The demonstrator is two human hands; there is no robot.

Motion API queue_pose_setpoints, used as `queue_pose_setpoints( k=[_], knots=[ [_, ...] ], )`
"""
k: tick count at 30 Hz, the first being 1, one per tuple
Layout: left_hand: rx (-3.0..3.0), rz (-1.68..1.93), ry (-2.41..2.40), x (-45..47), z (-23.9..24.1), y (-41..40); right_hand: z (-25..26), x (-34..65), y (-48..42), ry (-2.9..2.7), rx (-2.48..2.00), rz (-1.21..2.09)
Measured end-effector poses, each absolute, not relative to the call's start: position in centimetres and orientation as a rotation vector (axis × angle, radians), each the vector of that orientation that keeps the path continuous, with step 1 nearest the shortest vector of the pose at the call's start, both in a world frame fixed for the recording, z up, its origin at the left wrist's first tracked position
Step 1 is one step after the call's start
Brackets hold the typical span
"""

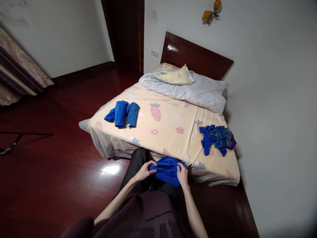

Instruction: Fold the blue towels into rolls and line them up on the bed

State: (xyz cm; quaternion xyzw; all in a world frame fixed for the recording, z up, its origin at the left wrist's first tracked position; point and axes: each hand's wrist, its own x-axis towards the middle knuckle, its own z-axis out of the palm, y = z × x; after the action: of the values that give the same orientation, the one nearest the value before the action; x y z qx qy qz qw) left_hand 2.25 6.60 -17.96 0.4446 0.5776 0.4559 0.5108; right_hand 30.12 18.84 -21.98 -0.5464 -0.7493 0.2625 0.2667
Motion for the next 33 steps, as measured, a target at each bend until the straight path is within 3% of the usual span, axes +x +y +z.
queue_pose_setpoints(
  k=[7,13,17,22,33],
  knots=[
    [1.19,1.339,1.59,-2.9,-10.5,7.4,-19.4,36.0,22.1,-1.64,-1.567,0.593],
    [1.698,1.116,1.876,-6.4,-6.5,7.7,-16.3,38.1,21.9,-1.6,-1.437,0.672],
    [1.787,0.961,2.025,-8.3,-5.9,7.2,-14.1,39.0,21.2,-1.589,-1.296,0.664],
    [1.826,0.862,1.999,-9.9,-6.4,6.4,-13.1,41.7,20.1,-1.345,-1.242,0.43],
    [1.688,1.41,2.325,-8.1,-6.2,7.1,-18.0,44.5,14.3,-0.997,-1.306,0.409]
  ],
)
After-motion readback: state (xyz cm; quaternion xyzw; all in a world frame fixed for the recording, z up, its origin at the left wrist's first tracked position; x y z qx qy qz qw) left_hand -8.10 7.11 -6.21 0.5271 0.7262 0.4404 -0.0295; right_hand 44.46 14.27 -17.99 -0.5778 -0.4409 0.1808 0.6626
